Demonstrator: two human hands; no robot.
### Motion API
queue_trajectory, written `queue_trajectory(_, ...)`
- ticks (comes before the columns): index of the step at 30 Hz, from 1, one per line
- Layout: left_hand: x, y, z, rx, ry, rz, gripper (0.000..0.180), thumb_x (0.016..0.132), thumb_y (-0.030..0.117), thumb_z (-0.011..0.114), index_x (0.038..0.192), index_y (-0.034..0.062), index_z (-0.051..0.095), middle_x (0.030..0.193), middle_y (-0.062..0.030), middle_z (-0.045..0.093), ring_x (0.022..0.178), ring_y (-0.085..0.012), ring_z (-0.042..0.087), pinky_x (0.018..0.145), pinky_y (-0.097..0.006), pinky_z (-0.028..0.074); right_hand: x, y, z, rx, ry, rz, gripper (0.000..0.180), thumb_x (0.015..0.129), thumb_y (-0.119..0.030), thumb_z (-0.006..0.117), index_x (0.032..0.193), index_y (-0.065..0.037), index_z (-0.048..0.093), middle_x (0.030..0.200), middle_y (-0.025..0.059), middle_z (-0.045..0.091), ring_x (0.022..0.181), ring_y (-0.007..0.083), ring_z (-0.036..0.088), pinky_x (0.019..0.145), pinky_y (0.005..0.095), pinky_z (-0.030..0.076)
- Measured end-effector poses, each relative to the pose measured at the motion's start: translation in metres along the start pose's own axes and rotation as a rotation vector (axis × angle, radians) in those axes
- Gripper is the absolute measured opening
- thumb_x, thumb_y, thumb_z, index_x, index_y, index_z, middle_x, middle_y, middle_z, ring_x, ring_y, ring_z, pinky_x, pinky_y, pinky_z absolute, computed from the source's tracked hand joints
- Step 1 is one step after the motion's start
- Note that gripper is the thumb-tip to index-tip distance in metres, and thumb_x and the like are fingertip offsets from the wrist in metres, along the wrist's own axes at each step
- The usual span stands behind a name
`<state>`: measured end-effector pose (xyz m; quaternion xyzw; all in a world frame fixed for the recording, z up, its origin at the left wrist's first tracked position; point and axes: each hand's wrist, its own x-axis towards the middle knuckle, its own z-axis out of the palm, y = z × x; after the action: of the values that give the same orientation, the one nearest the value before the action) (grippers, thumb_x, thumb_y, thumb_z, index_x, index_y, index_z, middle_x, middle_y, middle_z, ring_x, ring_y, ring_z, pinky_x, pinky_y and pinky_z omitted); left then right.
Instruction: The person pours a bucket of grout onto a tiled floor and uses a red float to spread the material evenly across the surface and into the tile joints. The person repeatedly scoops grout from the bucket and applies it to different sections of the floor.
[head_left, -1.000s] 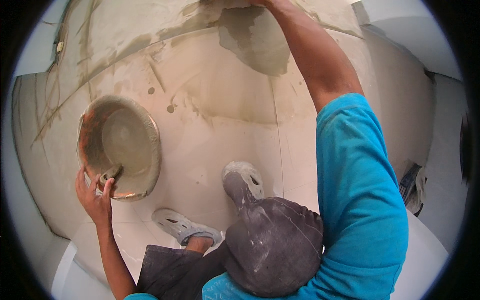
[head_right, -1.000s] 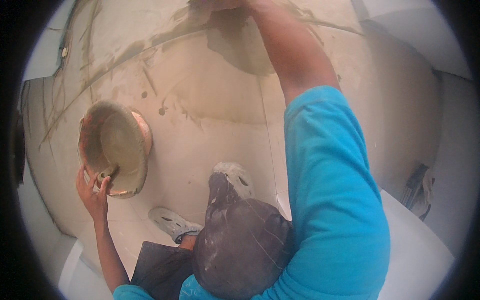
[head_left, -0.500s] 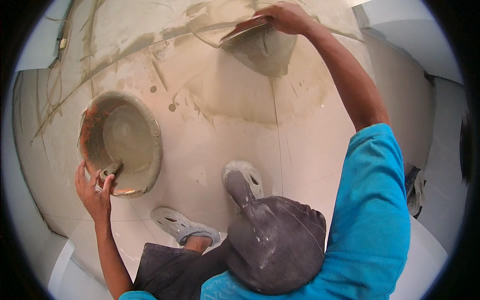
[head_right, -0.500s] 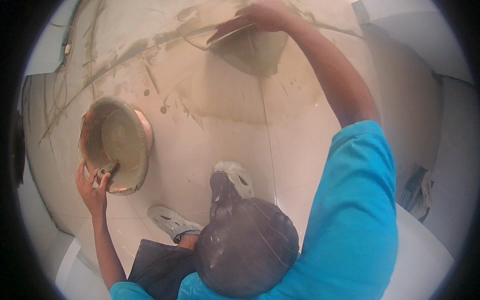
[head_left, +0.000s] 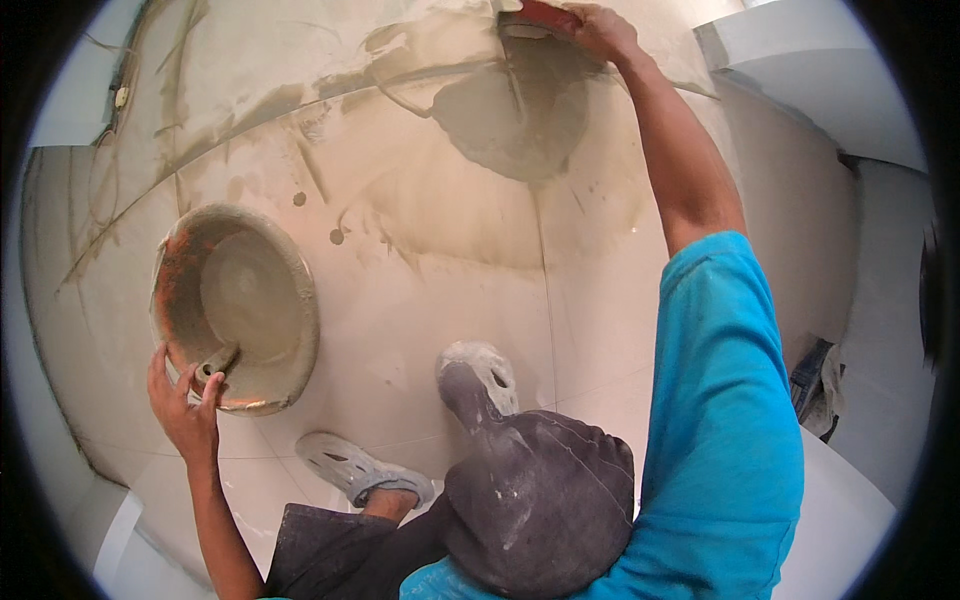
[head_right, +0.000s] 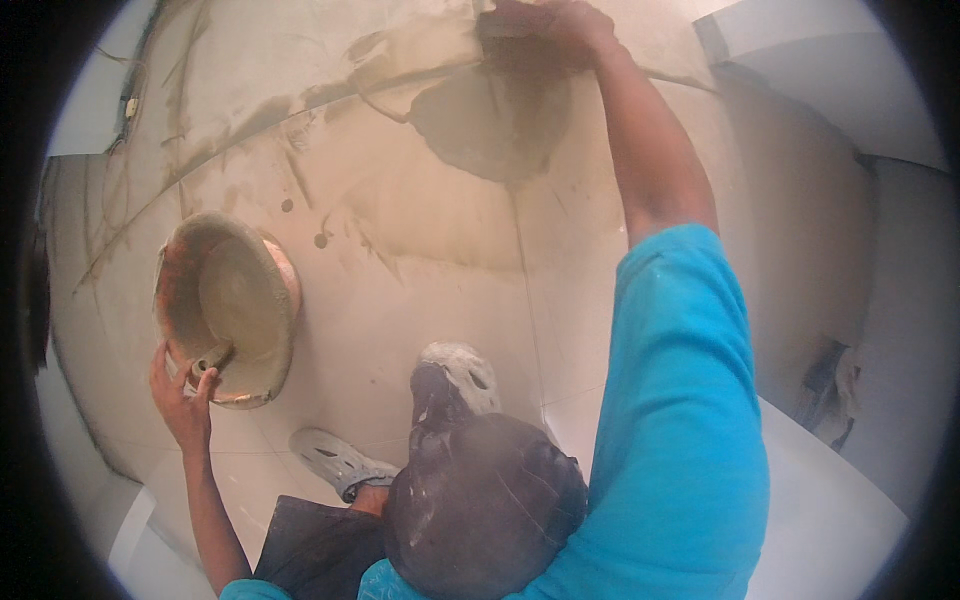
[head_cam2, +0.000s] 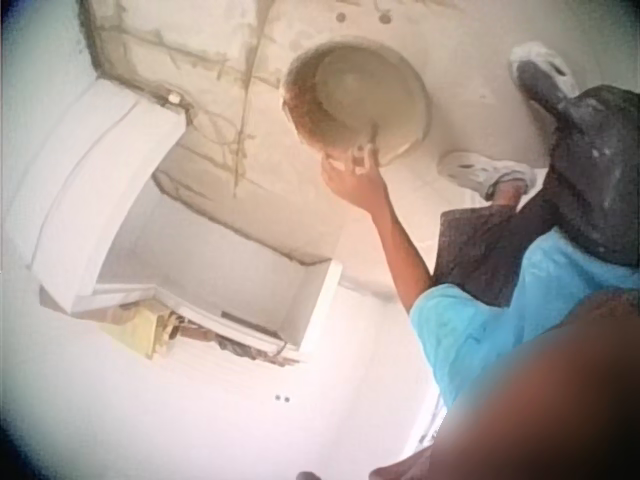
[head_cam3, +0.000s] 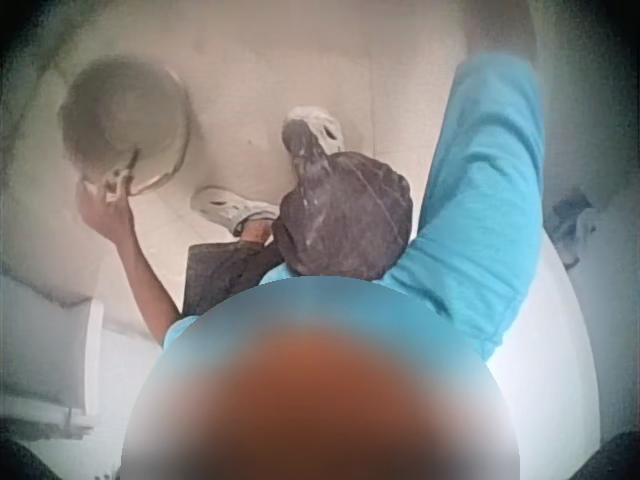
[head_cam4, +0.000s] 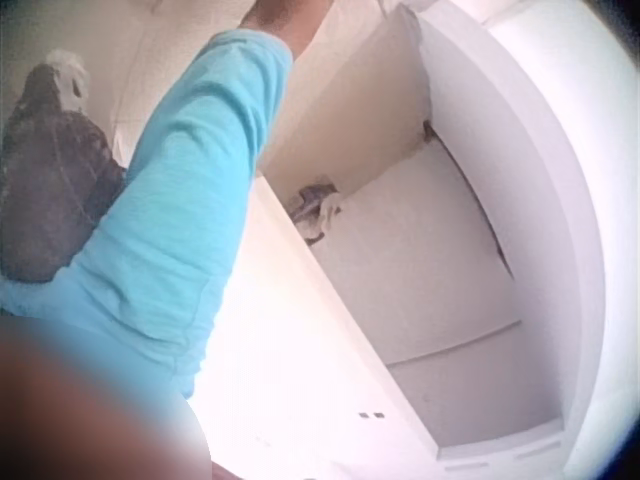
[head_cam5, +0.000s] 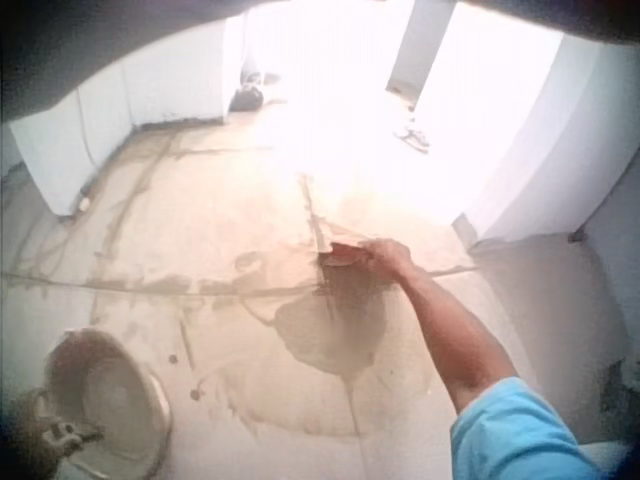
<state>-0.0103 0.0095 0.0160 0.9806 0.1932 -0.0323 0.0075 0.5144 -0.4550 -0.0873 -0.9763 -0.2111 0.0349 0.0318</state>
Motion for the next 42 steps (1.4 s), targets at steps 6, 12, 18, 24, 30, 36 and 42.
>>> queue_trajectory(6,0.000,-0.002,0.006,0.042,0.070,0.055,0.031,0.073,0.029,0.077,0.092,0.0056,0.070,0.142,-0.0089,0.043,0.132,-0.0287,0.036,0.107,-0.044,0.031,-0.062,-0.022,-0.014,-0.138,-0.111,-0.029,0.031,0.091,-0.030,0.052,0.121,-0.029,0.061,0.102,0.0090,0.068,0.092,0.0325,0.064,0.076,0.0445,0.051)
queue_trajectory(12,0.003,0.007,0.001,0.028,0.087,0.074,0.030,0.069,0.023,0.080,0.088,0.0021,0.069,0.140,-0.0135,0.045,0.129,-0.0344,0.039,0.105,-0.044,0.033,-0.095,-0.019,-0.001,-0.051,0.088,0.009,0.029,0.089,-0.030,0.053,0.116,-0.025,0.062,0.102,0.0111,0.067,0.094,0.0336,0.063,0.077,0.0458,0.051)
queue_trajectory(18,0.004,0.004,-0.002,0.037,0.061,0.076,0.032,0.073,0.030,0.077,0.090,0.0043,0.070,0.142,-0.0090,0.042,0.132,-0.0297,0.036,0.107,-0.044,0.031,-0.129,0.080,-0.017,0.293,0.176,0.453,0.046,0.081,-0.032,0.060,0.121,-0.009,0.057,0.108,0.0153,0.065,0.101,0.0291,0.063,0.086,0.0408,0.048)
queue_trajectory(24,0.003,0.004,-0.001,0.033,0.076,0.084,0.031,0.074,0.028,0.077,0.091,0.0029,0.070,0.142,-0.0094,0.042,0.133,-0.0302,0.035,0.107,-0.043,0.031,-0.156,0.135,0.020,0.810,0.248,0.791,0.050,0.072,-0.008,0.072,0.120,-0.006,0.058,0.107,0.0107,0.066,0.094,0.0209,0.065,0.081,0.0338,0.052)
queue_trajectory(30,0.008,0.013,-0.003,0.010,0.093,0.068,0.031,0.071,0.025,0.079,0.089,0.0019,0.069,0.140,-0.0116,0.044,0.130,-0.0329,0.039,0.105,-0.044,0.033,-0.133,0.074,-0.003,0.658,0.197,0.637,0.048,0.071,-0.007,0.072,0.117,-0.004,0.059,0.106,0.0106,0.066,0.092,0.0209,0.065,0.078,0.0336,0.053)
queue_trajectory(36,0.011,0.014,0.001,0.019,0.111,0.098,0.031,0.070,0.025,0.079,0.089,0.0021,0.070,0.141,-0.0115,0.044,0.130,-0.0326,0.038,0.105,-0.043,0.033,-0.112,0.054,0.029,0.795,0.184,0.555,0.048,0.068,-0.011,0.071,0.114,-0.003,0.061,0.102,0.0116,0.068,0.093,0.0217,0.065,0.080,0.0331,0.052)
queue_trajectory(42,0.007,0.010,0.001,0.017,0.107,0.084,0.030,0.070,0.024,0.079,0.089,0.0015,0.069,0.141,-0.0116,0.044,0.130,-0.0327,0.038,0.105,-0.043,0.033,-0.094,0.017,0.027,0.601,0.178,0.476,0.045,0.073,-0.012,0.074,0.114,-0.002,0.060,0.098,0.0102,0.069,0.084,0.0175,0.066,0.077,0.0308,0.052)
